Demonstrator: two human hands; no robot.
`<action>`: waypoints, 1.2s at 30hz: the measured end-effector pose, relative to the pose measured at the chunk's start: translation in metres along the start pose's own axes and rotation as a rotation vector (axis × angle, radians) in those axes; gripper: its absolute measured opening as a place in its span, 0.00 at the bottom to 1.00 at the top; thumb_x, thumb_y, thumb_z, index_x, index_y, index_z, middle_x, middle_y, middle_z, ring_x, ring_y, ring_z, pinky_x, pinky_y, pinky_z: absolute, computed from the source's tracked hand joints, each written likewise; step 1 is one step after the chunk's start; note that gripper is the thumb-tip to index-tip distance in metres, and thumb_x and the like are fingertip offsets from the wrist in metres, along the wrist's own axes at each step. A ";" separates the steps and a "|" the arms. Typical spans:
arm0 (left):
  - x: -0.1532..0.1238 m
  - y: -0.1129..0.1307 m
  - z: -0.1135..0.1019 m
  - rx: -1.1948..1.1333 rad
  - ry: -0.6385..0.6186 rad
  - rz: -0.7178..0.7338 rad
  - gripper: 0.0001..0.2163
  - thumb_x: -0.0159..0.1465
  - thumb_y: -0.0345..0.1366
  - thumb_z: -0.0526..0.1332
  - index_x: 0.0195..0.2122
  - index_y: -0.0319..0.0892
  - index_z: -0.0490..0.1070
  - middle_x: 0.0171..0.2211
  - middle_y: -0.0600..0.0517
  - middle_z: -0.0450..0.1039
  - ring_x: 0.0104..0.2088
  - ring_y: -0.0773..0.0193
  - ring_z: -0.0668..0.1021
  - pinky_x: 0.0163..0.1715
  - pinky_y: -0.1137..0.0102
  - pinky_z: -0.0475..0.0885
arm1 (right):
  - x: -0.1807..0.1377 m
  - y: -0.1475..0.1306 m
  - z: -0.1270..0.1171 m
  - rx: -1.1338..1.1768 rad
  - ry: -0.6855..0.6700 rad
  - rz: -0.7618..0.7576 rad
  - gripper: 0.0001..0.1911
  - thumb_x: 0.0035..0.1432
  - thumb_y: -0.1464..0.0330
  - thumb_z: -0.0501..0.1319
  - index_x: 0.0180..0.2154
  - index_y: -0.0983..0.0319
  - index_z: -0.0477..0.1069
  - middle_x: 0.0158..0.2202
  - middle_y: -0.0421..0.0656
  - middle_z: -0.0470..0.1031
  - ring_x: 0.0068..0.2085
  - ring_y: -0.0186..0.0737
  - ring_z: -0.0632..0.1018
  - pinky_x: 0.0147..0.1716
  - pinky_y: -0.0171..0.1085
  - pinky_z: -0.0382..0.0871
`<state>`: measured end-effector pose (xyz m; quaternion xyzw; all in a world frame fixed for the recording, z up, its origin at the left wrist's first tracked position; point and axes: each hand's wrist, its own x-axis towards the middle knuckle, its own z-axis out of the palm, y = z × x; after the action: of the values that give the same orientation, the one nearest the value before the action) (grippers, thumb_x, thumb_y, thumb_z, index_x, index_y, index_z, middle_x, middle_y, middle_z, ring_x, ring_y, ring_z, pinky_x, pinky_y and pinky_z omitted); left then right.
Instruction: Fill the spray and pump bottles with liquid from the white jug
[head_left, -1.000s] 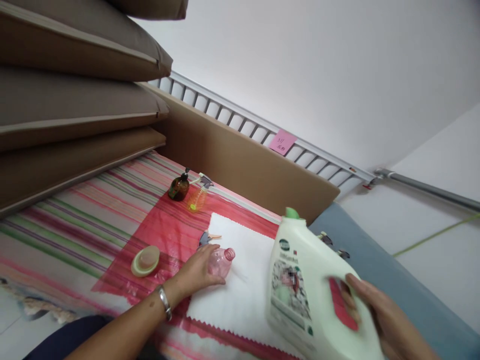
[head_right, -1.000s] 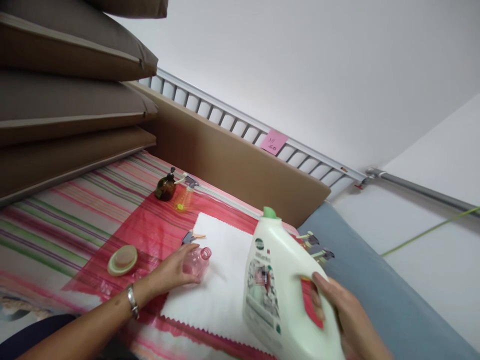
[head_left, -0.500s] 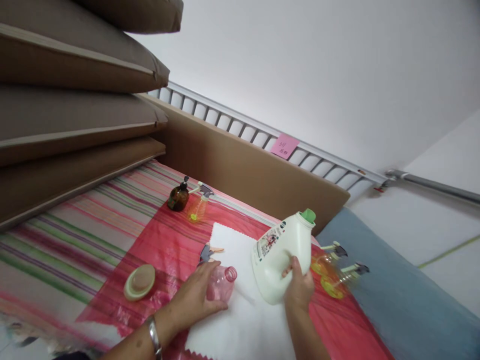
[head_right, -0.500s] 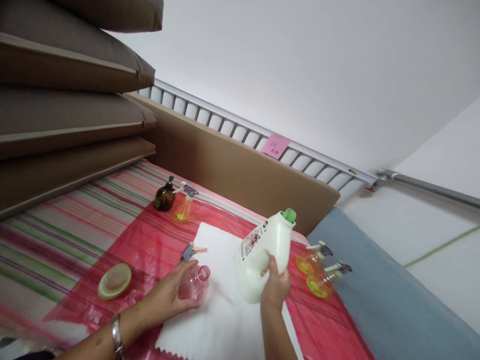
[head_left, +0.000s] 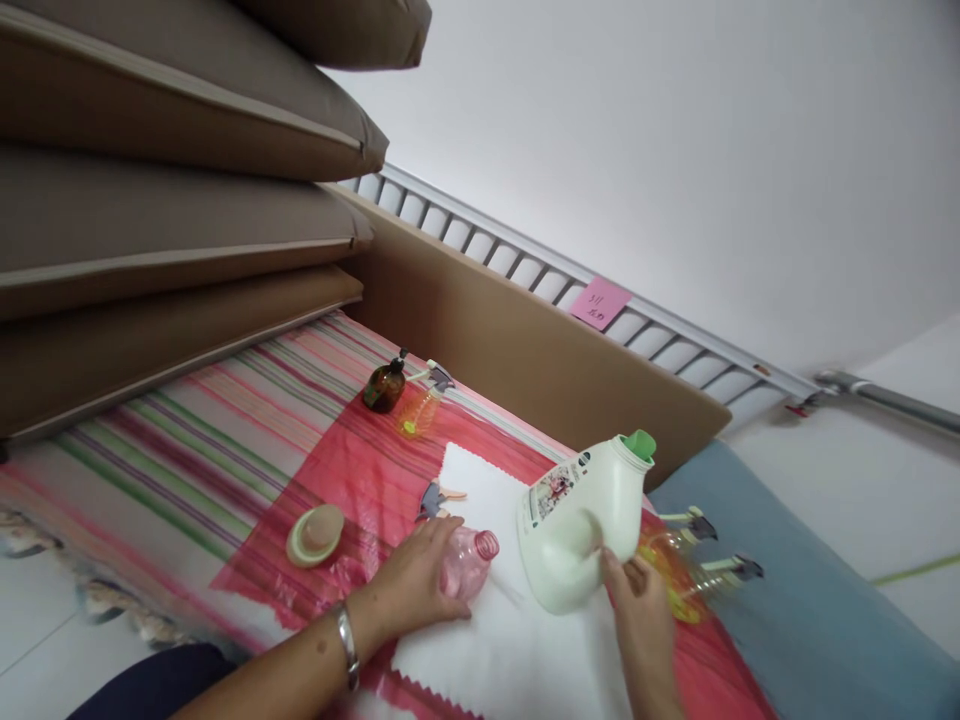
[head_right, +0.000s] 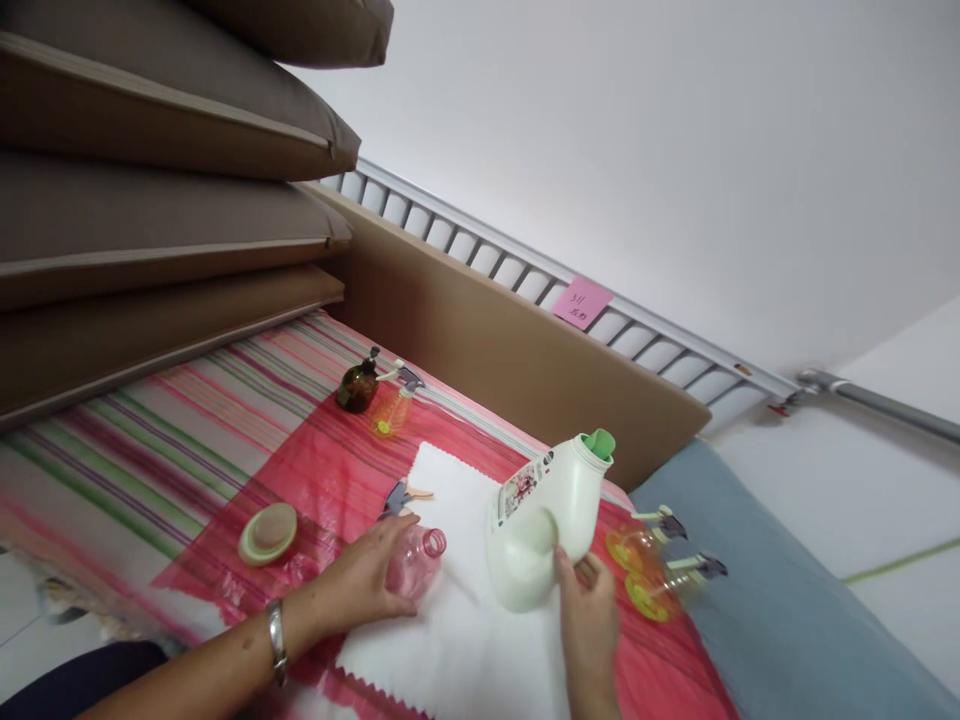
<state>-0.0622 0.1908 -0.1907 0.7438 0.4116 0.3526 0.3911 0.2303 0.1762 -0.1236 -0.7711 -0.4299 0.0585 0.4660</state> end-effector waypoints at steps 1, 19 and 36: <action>-0.001 0.000 0.000 0.002 -0.002 0.003 0.42 0.42 0.40 0.71 0.59 0.41 0.56 0.58 0.40 0.62 0.58 0.46 0.64 0.59 0.53 0.59 | -0.004 -0.007 -0.006 -0.016 0.061 -0.045 0.33 0.45 0.46 0.60 0.45 0.63 0.68 0.47 0.52 0.73 0.46 0.57 0.73 0.45 0.49 0.64; -0.014 -0.005 -0.017 -0.050 -0.034 0.065 0.42 0.40 0.40 0.71 0.58 0.47 0.58 0.58 0.44 0.62 0.56 0.47 0.67 0.56 0.56 0.62 | -0.032 -0.076 0.175 -0.455 -0.990 -0.359 0.10 0.59 0.64 0.61 0.35 0.65 0.71 0.35 0.40 0.75 0.35 0.37 0.76 0.38 0.41 0.72; -0.001 -0.001 -0.003 -0.070 0.098 0.008 0.40 0.41 0.35 0.70 0.57 0.44 0.59 0.53 0.45 0.67 0.54 0.49 0.69 0.55 0.59 0.64 | -0.022 -0.153 0.015 0.414 -0.258 -0.342 0.18 0.57 0.55 0.55 0.41 0.62 0.66 0.32 0.38 0.67 0.26 0.32 0.69 0.28 0.35 0.69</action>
<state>-0.0655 0.1907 -0.1900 0.7133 0.4148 0.4042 0.3947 0.1158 0.2002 -0.0208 -0.5622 -0.5881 0.1632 0.5581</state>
